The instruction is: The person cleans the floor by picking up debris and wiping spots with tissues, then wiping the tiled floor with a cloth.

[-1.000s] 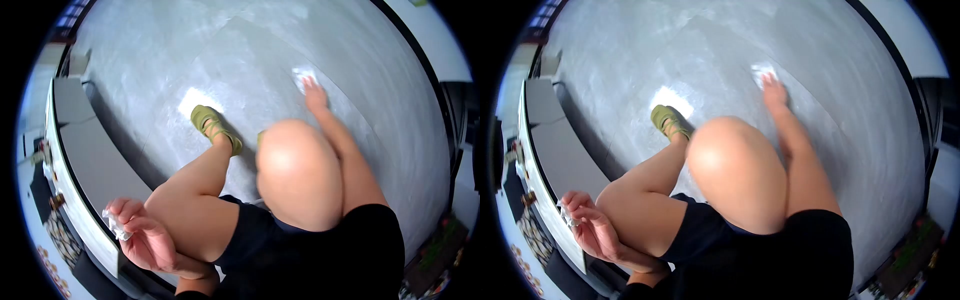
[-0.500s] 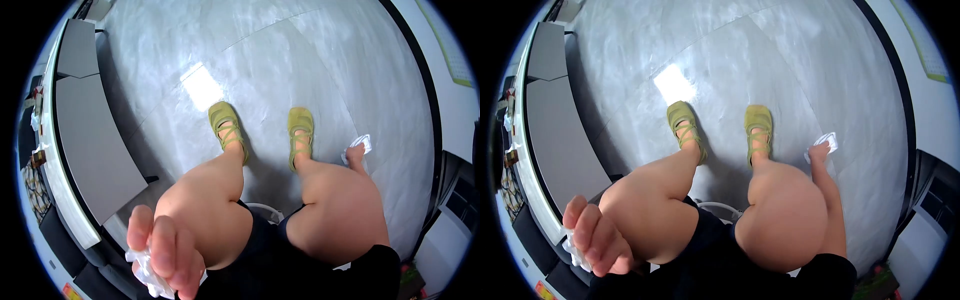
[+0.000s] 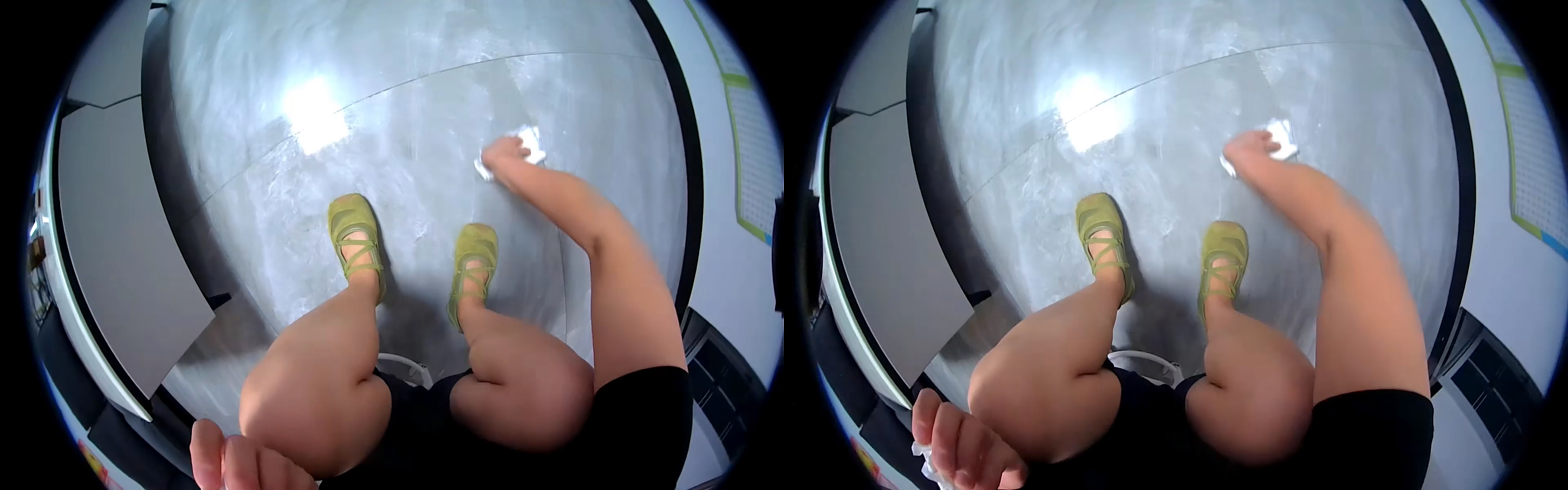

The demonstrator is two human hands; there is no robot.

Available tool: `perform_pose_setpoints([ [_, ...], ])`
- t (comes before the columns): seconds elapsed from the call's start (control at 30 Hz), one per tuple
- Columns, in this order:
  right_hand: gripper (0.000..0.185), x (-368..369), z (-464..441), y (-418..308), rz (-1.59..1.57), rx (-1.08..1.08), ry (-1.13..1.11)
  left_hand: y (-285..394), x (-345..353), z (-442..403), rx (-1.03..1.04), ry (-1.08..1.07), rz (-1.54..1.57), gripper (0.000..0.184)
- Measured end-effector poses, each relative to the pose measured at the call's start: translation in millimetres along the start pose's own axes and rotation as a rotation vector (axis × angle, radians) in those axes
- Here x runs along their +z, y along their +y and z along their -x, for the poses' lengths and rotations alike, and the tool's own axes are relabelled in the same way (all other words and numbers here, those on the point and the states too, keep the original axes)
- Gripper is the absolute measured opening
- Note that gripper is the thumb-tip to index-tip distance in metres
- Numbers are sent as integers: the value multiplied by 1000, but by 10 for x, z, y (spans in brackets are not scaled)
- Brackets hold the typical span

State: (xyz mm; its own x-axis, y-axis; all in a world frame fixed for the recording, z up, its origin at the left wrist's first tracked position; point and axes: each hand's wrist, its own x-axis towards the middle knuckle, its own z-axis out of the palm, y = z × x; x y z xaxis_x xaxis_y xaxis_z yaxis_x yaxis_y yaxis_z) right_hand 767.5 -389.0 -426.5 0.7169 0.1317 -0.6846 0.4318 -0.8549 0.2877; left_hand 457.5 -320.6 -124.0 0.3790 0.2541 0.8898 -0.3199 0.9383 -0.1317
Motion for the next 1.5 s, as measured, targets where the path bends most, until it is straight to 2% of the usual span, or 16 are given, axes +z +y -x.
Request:
perform_pose_setpoints([
  [0.13,50,-394,-819,-483,0,-300,252,119,-288,106,-133,-148,128,53],
  [0.2,51,-656,-477,-504,-554,-208,379,82,-115,17,-49,185,-32,48],
  [0.23,52,-612,-432,-504,-463,-308,427,-12,189,-174,61,526,-246,44],
  [0.3,56,-556,-392,-432,-270,-511,533,-4,461,-196,141,766,-441,40],
  [0.33,61,-459,-405,-396,-200,-633,570,63,541,-35,111,672,-415,39],
  [0.4,63,-379,-207,-391,-69,-770,542,170,669,-71,61,738,-340,37],
  [0.5,66,-273,23,-386,80,-977,514,249,854,-448,10,1090,-220,32],
  [0.63,67,-272,137,-341,176,-1209,447,255,889,-491,-8,1167,-233,26],
  [0.73,69,-302,55,-121,154,-1157,437,256,929,-499,1,1192,-271,25],
  [0.83,69,32,-78,169,-36,-873,553,232,972,-503,20,1206,-292,24],
  [0.93,68,387,124,188,-249,-567,536,255,1018,-459,30,1179,-269,24],
  [1.03,69,717,517,-238,-552,-381,495,255,1061,-442,35,1169,-262,23],
  [1.23,77,305,818,-1626,-726,-365,379,231,1072,-389,63,1120,-302,22],
  [1.3,63,-85,707,-1969,-811,-376,396,215,1134,-408,76,1162,-341,22],
  [1.37,59,-483,639,-2046,-881,-348,289,186,1211,-423,112,1217,-396,22],
  [1.5,61,-484,327,-1861,-577,-520,353,249,1299,-364,149,1178,-392,23],
])
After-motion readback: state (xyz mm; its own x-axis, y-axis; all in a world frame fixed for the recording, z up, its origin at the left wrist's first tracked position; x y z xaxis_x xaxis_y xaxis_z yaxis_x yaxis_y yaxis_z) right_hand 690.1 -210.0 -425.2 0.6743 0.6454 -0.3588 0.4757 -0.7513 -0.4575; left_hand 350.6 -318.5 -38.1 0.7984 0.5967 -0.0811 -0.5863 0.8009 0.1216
